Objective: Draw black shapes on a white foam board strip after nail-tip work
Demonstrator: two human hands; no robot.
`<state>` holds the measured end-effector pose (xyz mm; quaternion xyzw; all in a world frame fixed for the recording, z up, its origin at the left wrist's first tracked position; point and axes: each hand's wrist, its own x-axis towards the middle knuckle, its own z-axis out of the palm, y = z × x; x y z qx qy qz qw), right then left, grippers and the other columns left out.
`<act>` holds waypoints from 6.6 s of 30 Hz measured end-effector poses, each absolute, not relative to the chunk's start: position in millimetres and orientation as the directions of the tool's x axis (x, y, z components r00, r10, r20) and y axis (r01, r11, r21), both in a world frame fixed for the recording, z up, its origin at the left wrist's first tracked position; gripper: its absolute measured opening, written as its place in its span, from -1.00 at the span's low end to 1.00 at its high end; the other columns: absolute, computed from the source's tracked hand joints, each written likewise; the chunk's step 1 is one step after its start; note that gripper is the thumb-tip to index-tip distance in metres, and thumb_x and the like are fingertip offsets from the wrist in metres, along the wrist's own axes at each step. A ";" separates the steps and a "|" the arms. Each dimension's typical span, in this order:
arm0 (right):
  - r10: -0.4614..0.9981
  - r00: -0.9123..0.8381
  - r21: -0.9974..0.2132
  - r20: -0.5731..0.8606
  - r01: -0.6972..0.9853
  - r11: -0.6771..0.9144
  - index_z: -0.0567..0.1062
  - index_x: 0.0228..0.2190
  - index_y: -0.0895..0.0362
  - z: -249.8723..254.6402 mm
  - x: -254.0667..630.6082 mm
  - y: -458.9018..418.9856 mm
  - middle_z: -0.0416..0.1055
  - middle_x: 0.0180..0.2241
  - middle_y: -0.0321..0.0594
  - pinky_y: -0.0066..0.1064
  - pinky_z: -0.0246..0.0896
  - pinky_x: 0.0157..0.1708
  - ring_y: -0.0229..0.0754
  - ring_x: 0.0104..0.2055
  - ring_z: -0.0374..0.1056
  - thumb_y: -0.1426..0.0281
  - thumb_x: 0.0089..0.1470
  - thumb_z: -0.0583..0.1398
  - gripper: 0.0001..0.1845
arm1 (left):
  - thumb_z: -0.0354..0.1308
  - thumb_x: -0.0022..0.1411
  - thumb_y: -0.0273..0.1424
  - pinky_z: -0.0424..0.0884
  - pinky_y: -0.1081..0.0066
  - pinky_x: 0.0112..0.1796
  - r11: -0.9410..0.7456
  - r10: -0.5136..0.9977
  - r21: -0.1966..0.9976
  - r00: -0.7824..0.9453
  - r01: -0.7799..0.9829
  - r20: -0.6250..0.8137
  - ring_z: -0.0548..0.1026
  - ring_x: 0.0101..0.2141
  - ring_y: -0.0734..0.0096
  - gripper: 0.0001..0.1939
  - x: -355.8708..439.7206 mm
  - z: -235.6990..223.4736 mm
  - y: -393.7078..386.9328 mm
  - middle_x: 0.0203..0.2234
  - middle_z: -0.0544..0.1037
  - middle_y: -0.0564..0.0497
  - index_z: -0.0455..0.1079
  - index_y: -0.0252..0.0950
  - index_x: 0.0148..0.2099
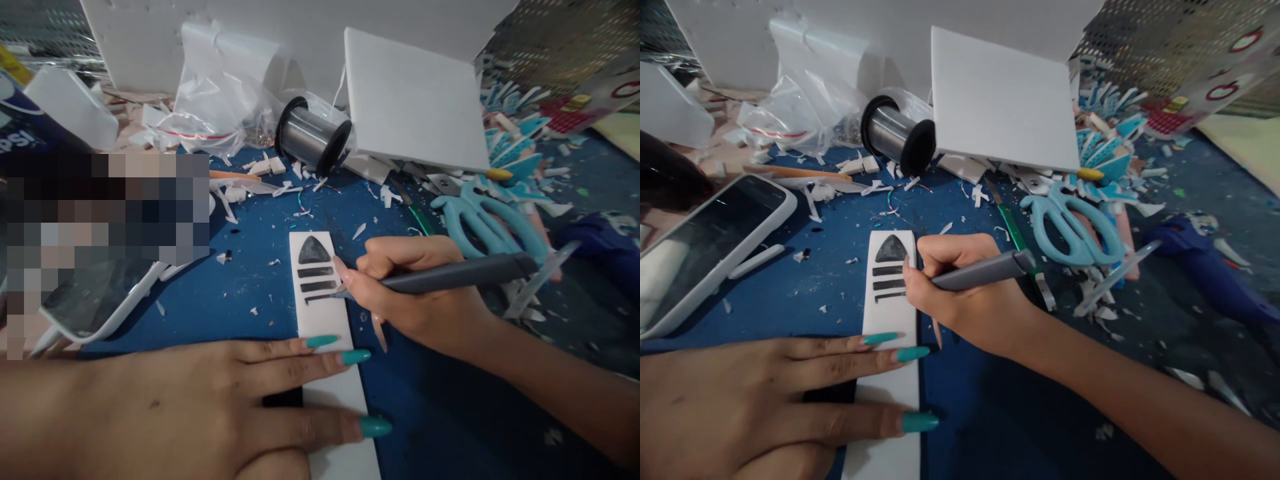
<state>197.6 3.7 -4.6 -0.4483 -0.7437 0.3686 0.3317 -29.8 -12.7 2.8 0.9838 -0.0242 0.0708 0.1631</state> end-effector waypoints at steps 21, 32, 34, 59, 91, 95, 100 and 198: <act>0.905 -0.394 -0.877 0.159 0.364 0.313 -0.04 -0.69 0.10 -5.0 198.3 4.9 0.00 -0.75 -0.45 -0.48 -0.11 -0.71 -0.43 -0.71 -0.03 0.62 0.01 0.15 -0.51 | 0.05 0.26 -0.26 0.27 0.21 0.17 -0.948 -0.050 0.312 0.998 -0.060 0.037 0.15 0.25 0.08 -0.71 -28.1 2.7 -17.3 0.24 0.24 0.12 0.42 -0.21 -0.03; 0.923 -0.347 -0.920 0.167 0.283 0.273 0.11 -0.73 0.14 -8.3 192.6 1.5 0.05 -0.74 -0.48 -0.53 -0.15 -0.73 -0.47 -0.72 -0.01 0.54 0.02 0.23 -0.54 | -0.04 0.30 -0.24 0.16 0.21 0.23 -0.936 -0.047 0.345 0.996 -0.071 0.077 0.04 0.29 0.13 -0.68 -31.3 -4.4 -17.0 0.26 0.19 0.13 0.38 -0.20 0.01; 0.917 -0.375 -0.940 0.137 0.242 0.240 0.16 -0.72 0.15 -9.5 189.7 0.7 0.09 -0.73 -0.48 -0.57 -0.11 -0.75 -0.48 -0.73 0.05 0.50 0.02 0.26 -0.56 | -0.05 0.31 -0.22 0.16 0.21 0.23 -0.935 -0.059 0.348 0.997 -0.073 0.049 0.03 0.29 0.11 -0.66 -31.3 -4.0 -16.0 0.27 0.17 0.12 0.36 -0.20 0.03; 0.885 -0.425 -0.830 0.189 0.413 0.375 0.11 -0.74 0.17 -5.4 184.0 -0.3 0.02 -0.74 -0.48 -0.58 -0.19 -0.75 -0.50 -0.70 -0.04 0.61 -0.04 0.22 -0.55 | -0.03 0.31 -0.24 0.16 0.26 0.22 -0.956 0.042 0.295 0.988 -0.004 0.148 0.11 0.27 0.20 -0.72 -33.7 -8.2 -25.4 0.23 0.25 0.18 0.41 -0.16 -0.03; 0.915 -0.377 -0.864 0.142 0.403 0.300 -0.02 -0.70 0.11 -2.5 196.0 1.2 -0.05 -0.73 -0.44 -0.51 -0.15 -0.73 -0.44 -0.69 -0.09 0.61 -0.03 0.17 -0.52 | -0.03 0.31 -0.27 0.25 0.23 0.19 -0.938 0.010 0.348 0.998 -0.014 0.068 0.11 0.26 0.14 -0.72 -28.9 3.5 -18.7 0.22 0.26 0.16 0.45 -0.19 -0.07; 0.911 -0.389 -0.864 0.139 0.401 0.303 -0.01 -0.71 0.11 -2.7 197.1 1.1 0.00 -0.75 -0.44 -0.50 -0.11 -0.72 -0.43 -0.70 -0.05 0.60 -0.02 0.16 -0.52 | -0.03 0.30 -0.24 0.26 0.23 0.18 -0.921 -0.013 0.387 0.996 -0.046 0.086 0.10 0.26 0.15 -0.72 -29.4 1.6 -19.0 0.23 0.24 0.16 0.45 -0.20 -0.10; 0.917 -0.375 -0.873 0.138 0.391 0.291 0.00 -0.72 0.11 -4.0 197.4 0.8 0.01 -0.75 -0.43 -0.47 -0.09 -0.69 -0.41 -0.70 -0.02 0.60 0.00 0.17 -0.52 | 0.00 0.28 -0.21 0.30 0.26 0.16 -0.933 -0.034 0.358 0.999 -0.046 0.042 0.16 0.24 0.14 -0.70 -27.3 6.0 -15.3 0.21 0.27 0.15 0.45 -0.20 -0.08; 0.903 -0.405 -0.902 0.147 0.320 0.291 0.22 -0.68 0.15 -11.2 184.9 -1.0 0.06 -0.67 -0.47 -0.53 -0.15 -0.71 -0.45 -0.65 -0.03 0.47 0.04 0.25 -0.61 | 0.04 0.27 -0.25 0.29 0.24 0.17 -0.920 0.075 0.393 0.984 0.005 0.162 0.17 0.24 0.12 -0.77 -32.3 -7.6 -27.0 0.22 0.27 0.13 0.44 -0.22 -0.14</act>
